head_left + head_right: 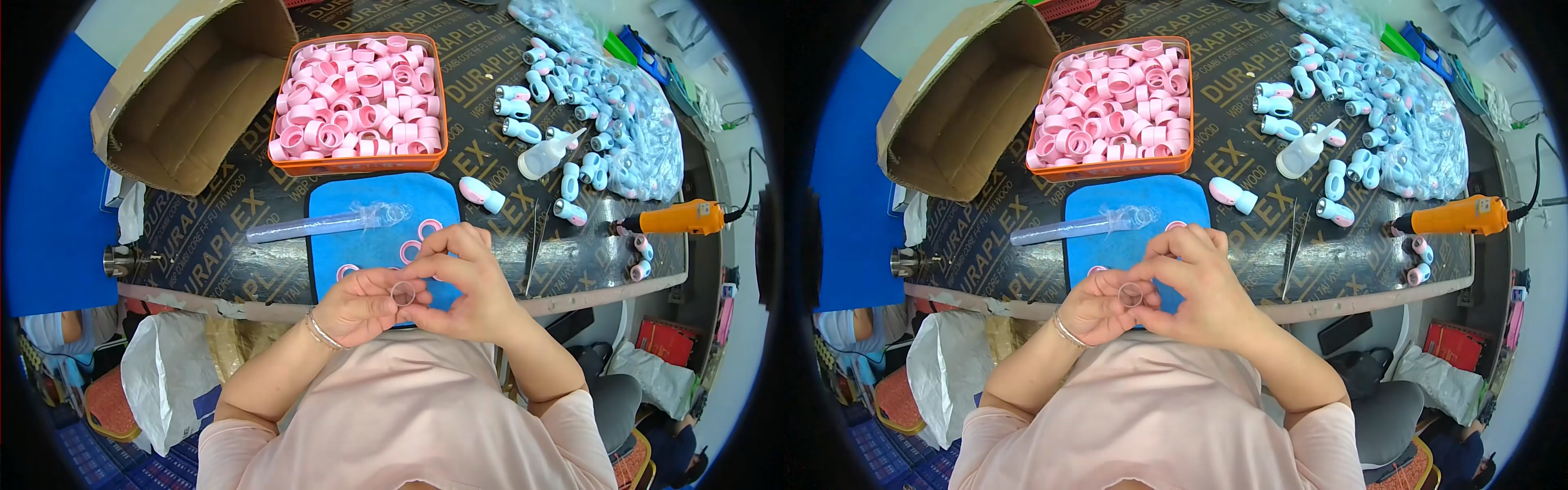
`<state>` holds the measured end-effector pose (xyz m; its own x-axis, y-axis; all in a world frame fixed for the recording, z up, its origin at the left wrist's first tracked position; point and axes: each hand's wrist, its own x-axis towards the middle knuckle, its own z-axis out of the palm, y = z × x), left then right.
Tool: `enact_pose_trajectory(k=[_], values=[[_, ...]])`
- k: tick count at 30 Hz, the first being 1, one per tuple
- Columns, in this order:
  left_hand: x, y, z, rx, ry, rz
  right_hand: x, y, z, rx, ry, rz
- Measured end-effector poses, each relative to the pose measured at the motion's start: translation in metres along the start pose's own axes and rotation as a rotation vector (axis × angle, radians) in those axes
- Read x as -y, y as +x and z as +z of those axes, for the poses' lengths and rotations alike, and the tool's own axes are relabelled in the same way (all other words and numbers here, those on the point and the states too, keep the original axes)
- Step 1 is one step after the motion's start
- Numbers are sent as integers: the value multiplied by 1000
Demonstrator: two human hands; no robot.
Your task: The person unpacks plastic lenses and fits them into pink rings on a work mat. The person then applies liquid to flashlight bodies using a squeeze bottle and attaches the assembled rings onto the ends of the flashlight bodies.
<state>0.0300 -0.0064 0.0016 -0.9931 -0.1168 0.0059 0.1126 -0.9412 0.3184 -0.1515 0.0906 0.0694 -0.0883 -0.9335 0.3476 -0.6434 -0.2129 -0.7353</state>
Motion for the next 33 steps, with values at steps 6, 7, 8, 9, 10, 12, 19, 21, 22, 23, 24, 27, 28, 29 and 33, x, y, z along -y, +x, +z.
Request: enact_pose_trajectory(k=[6,7,8,9,10,12,19,21,22,23,24,27,28,29,33], values=[[1,0,3,-28,52,39,-5,-4,7,-32,57,-2],[1,0,6,-53,91,67,-6,-4,8,-28,59,-4],[1,0,8,-78,129,95,-7,-4,9,-39,64,-4],[2,0,10,-80,128,99,-8,-5,10,-49,69,-5],[2,0,12,-132,167,116,-8,-5,12,-45,70,-7],[2,-2,16,-186,205,137,-9,-6,14,-63,98,23],[0,-4,30,-354,398,184,-12,-8,18,-82,93,-7],[0,-5,32,-377,401,181,-12,-8,19,-107,80,-32],[0,-5,32,-383,411,185,-12,-8,19,-104,80,-33],[0,-5,32,-388,421,189,-12,-7,19,-110,83,-39],[0,-5,33,-389,420,191,-11,-7,19,-115,86,-44],[1,-4,35,-419,556,209,-11,-9,18,-136,27,-67],[3,-1,36,-459,758,315,-11,-9,18,-134,27,-67],[4,0,37,-496,960,421,-12,-10,18,-146,-5,-89],[-11,1,58,-514,1489,448,-11,-12,22,-204,-80,-119]])
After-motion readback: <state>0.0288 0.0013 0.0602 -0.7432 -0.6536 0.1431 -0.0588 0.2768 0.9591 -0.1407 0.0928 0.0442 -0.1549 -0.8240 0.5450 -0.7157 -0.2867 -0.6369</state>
